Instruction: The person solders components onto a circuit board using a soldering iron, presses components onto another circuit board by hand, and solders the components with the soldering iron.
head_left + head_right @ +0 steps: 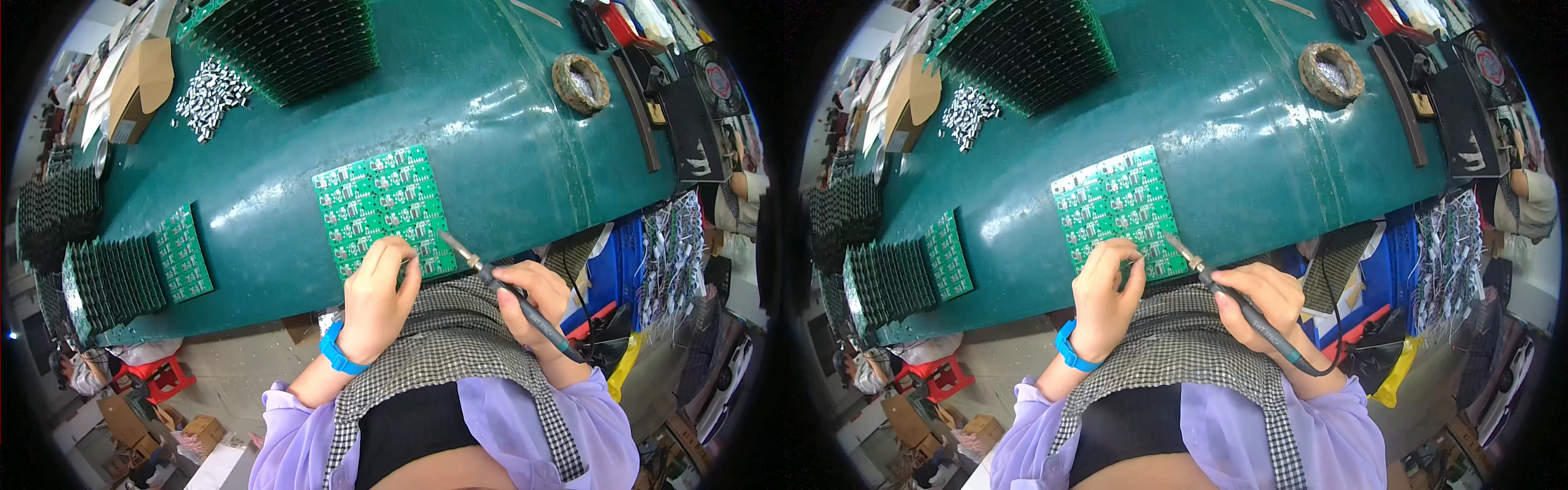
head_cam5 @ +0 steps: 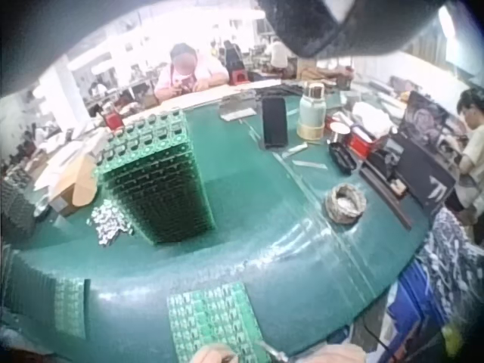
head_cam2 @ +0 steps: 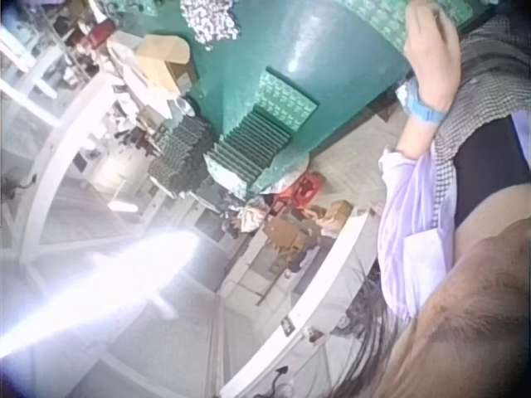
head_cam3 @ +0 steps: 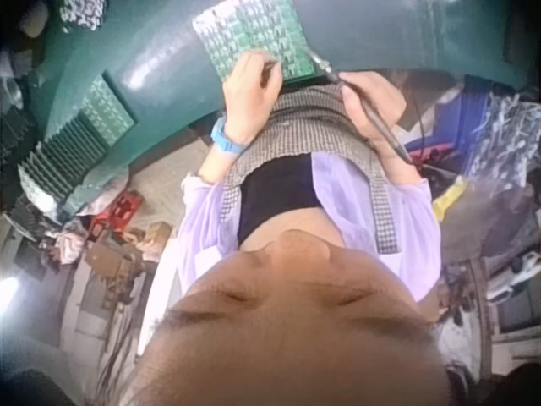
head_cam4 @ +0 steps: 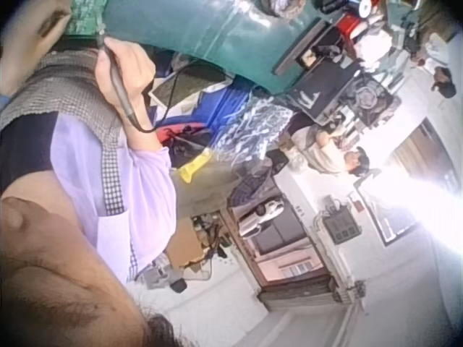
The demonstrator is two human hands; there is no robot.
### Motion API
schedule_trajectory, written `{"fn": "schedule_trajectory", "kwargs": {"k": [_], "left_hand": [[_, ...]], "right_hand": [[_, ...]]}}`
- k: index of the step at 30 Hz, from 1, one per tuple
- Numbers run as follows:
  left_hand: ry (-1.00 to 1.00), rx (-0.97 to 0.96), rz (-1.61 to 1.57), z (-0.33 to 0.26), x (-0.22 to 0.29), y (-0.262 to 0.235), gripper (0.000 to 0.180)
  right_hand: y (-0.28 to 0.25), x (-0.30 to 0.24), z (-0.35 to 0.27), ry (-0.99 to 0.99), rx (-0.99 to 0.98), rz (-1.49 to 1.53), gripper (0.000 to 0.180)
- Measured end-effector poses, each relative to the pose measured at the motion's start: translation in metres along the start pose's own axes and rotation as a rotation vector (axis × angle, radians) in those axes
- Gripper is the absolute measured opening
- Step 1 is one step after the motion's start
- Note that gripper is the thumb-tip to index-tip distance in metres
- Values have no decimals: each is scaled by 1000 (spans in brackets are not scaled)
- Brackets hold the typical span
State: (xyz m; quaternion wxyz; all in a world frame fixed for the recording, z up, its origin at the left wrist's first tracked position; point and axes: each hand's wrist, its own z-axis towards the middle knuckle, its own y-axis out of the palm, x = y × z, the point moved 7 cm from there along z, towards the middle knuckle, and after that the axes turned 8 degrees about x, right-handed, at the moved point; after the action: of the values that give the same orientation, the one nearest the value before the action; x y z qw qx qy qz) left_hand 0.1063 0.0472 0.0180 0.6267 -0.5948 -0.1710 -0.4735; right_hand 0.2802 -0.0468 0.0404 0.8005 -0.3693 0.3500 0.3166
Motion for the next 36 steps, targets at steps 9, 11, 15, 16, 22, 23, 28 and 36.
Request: {"fn": "schedule_trajectory", "kwargs": {"k": [9,11,15,16,22,23,28,36], "left_hand": [[58,54,25,-4,1,5,14],[70,57,68,-4,3,6,14],[86,63,79,-5,5,7,14],[74,43,79,-5,6,8,14],[44,-2,64,-7,7,11,13],[35,-10,60,-7,6,12,12],[89,-15,103,-12,9,7,11],[23,5,-13,-19,4,5,14]], "right_hand": [[5,-5,-10,-59,17,-50,14],[8,-4,-10,-42,6,-32,14],[8,-5,-12,-69,29,-31,14],[9,-5,-13,-78,35,-27,14],[9,-12,-17,-115,36,-38,15],[10,-13,-19,-121,28,-45,15],[6,-12,-24,-127,46,-40,15],[-1,-14,-30,-171,67,-21,13]]}}
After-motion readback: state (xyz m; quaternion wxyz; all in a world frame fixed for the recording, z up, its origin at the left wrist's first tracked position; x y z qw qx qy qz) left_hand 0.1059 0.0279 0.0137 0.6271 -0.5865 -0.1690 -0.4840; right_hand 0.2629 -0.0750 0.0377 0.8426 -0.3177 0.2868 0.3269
